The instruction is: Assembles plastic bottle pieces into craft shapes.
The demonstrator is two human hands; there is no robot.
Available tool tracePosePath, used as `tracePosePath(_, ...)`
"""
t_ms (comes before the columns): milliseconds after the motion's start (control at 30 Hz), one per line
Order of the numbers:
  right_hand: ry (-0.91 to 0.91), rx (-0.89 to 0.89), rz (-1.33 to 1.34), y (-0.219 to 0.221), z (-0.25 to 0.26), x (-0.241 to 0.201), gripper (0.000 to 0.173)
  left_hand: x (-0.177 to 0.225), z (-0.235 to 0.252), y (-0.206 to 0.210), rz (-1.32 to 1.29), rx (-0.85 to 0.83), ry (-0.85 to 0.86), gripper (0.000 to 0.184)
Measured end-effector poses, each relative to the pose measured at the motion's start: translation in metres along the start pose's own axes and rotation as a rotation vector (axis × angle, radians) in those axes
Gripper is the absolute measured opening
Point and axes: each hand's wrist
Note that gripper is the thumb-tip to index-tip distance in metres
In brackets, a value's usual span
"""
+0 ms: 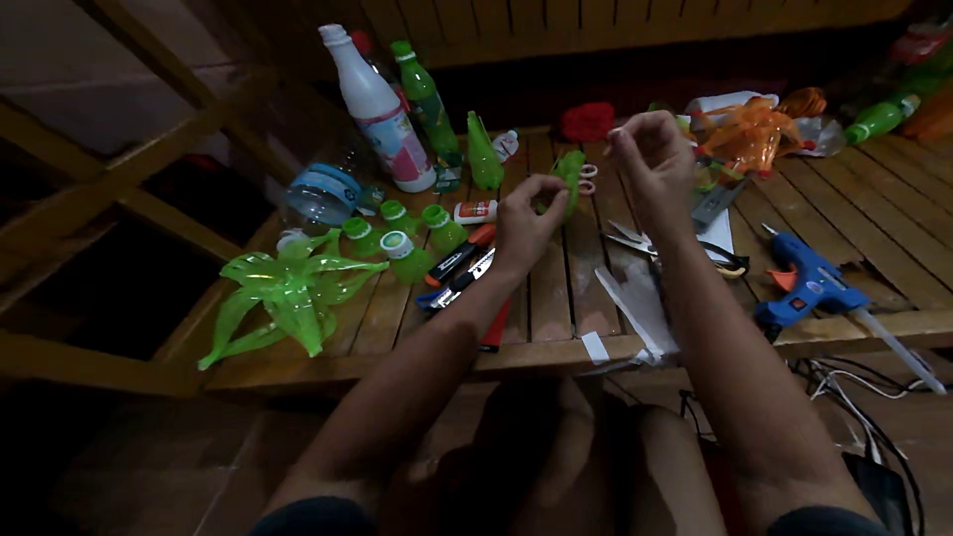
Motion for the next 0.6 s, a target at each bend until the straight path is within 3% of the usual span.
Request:
tracePosePath(67, -0.012, 0.081, 0.048, -0.002, 0.001, 0.002, 0.004, 0.000, -0.001, 0.000, -0.007, 0.009, -0.003, 0.020)
tracePosePath(200, 0.008, 0.027, -0.058, 0.000, -0.005, 0.004, 0.031, 0.001, -0.001, 0.000, -0.021, 0.011, -0.006, 0.020)
tracePosePath(333, -0.002, -0.122, -0.158, 0.003, -0.009, 0.007, 0.023, 0.000, -0.001, -0.002, -0.051, 0.009, -0.026, 0.020)
tracePosePath(433, -0.053, -0.121, -0.230, 0.004, -0.010, 0.011, 0.018, 0.000, -0.001, -0.004, -0.074, 0.010, -0.037, 0.019)
tracePosePath(600, -0.132, -0.161, -0.361, 0.004, -0.010, 0.011, 0.024, 0.003, -0.001, -0.005, -0.110, -0.002, -0.060, 0.017)
Point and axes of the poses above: each hand's wrist, its own z-axis towards the middle knuckle, its own y-axis out of the palm, x = y × z, and after that the axes turned 1 degree about -z, right-handed
